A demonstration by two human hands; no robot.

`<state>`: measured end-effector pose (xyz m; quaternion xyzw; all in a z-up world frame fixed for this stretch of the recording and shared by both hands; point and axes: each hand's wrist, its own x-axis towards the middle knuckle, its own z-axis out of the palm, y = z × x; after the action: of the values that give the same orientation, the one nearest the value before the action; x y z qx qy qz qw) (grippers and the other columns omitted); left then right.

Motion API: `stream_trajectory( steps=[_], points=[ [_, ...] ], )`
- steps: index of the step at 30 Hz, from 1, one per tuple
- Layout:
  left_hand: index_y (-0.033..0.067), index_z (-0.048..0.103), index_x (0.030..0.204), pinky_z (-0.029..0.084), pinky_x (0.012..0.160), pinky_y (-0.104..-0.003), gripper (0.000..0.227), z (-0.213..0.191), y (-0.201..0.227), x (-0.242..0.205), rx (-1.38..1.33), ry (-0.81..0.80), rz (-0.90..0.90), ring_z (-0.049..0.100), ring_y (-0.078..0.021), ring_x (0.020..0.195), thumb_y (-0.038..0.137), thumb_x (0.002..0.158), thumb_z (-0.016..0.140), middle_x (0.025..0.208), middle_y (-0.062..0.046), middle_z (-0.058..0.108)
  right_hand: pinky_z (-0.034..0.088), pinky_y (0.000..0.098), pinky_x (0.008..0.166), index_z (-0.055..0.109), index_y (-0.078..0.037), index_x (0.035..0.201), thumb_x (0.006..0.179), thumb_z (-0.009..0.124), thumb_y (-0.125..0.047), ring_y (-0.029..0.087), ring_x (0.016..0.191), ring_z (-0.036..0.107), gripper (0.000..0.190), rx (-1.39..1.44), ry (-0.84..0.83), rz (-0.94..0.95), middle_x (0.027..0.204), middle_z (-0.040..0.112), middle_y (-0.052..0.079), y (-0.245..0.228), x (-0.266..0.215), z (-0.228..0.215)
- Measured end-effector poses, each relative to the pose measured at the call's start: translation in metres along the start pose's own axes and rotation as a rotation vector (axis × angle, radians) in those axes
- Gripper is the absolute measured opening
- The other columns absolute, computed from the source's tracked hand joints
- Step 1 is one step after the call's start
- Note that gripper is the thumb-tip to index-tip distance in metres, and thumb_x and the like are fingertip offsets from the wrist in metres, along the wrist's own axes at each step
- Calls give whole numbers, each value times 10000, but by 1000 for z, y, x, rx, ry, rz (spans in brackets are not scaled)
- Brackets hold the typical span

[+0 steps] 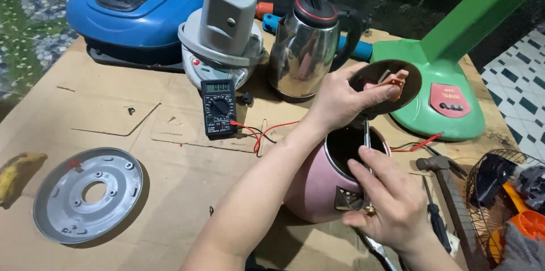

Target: The person works on the internal components of a pink electric kettle, using a multimeter to test the heating element and a screwdriver to adjust connections on the base. The person also handles a banana and a metal base plate on the workbench.

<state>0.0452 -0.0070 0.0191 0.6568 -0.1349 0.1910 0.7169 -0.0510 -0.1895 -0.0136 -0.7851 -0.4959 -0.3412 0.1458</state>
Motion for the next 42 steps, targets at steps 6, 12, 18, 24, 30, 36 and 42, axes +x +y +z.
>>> stream_trajectory(
  steps=[6, 12, 18, 24, 30, 36, 42],
  points=[
    [71, 767, 1075, 564, 882, -247, 437, 0, 6, -4, -188, -28, -42, 717, -89, 965, 349, 743, 827, 1041, -42, 802, 592, 481, 920, 749, 38, 1078, 1039, 318, -436, 352, 1012, 754, 642, -15, 141, 35, 1139, 754, 236, 19, -4, -11],
    [84, 759, 1076, 565, 907, -236, 397, -1, 11, -6, -186, -9, -59, 720, -74, 1009, 321, 764, 822, 1059, -31, 805, 545, 394, 744, 730, 143, 993, 1068, 501, -67, 340, 822, 711, 319, 126, 194, 277, 914, 722, 251, 32, 34, -40],
    [97, 767, 1092, 548, 899, -240, 438, -1, -1, -1, -164, 6, -53, 712, -77, 978, 344, 737, 835, 1037, -17, 801, 589, 373, 704, 752, 24, 948, 983, 591, -73, 288, 797, 736, 191, -11, 13, 129, 915, 758, 185, 19, 53, -43],
    [132, 783, 1079, 558, 865, -258, 468, -2, 3, 2, -59, 1, -17, 733, -105, 1004, 441, 728, 800, 1039, -11, 806, 537, 321, 549, 745, 21, 843, 1036, 564, 24, 224, 612, 678, 265, -54, 80, 100, 729, 718, 142, 51, 43, -45],
    [176, 786, 1077, 546, 809, -252, 517, -2, 0, 5, 48, 17, 21, 716, -64, 939, 538, 709, 762, 989, 25, 810, 497, 331, 557, 714, 55, 793, 1010, 562, 78, 261, 627, 676, 266, -16, 144, 71, 715, 703, 173, 49, 53, -44],
    [155, 792, 1057, 545, 823, -233, 454, -1, 4, 3, -14, 8, -3, 701, -45, 947, 451, 713, 808, 991, 23, 815, 509, 382, 657, 678, 71, 743, 991, 618, 86, 291, 681, 664, 256, 36, 191, 128, 768, 704, 204, 33, 57, -45],
    [180, 787, 999, 510, 740, -238, 421, -1, -3, 3, 24, 17, 23, 665, -48, 864, 498, 723, 792, 898, 64, 762, 536, 387, 657, 683, 105, 766, 970, 656, 138, 323, 722, 695, 208, 61, 226, 129, 812, 718, 248, 38, 50, -42]
  ],
)
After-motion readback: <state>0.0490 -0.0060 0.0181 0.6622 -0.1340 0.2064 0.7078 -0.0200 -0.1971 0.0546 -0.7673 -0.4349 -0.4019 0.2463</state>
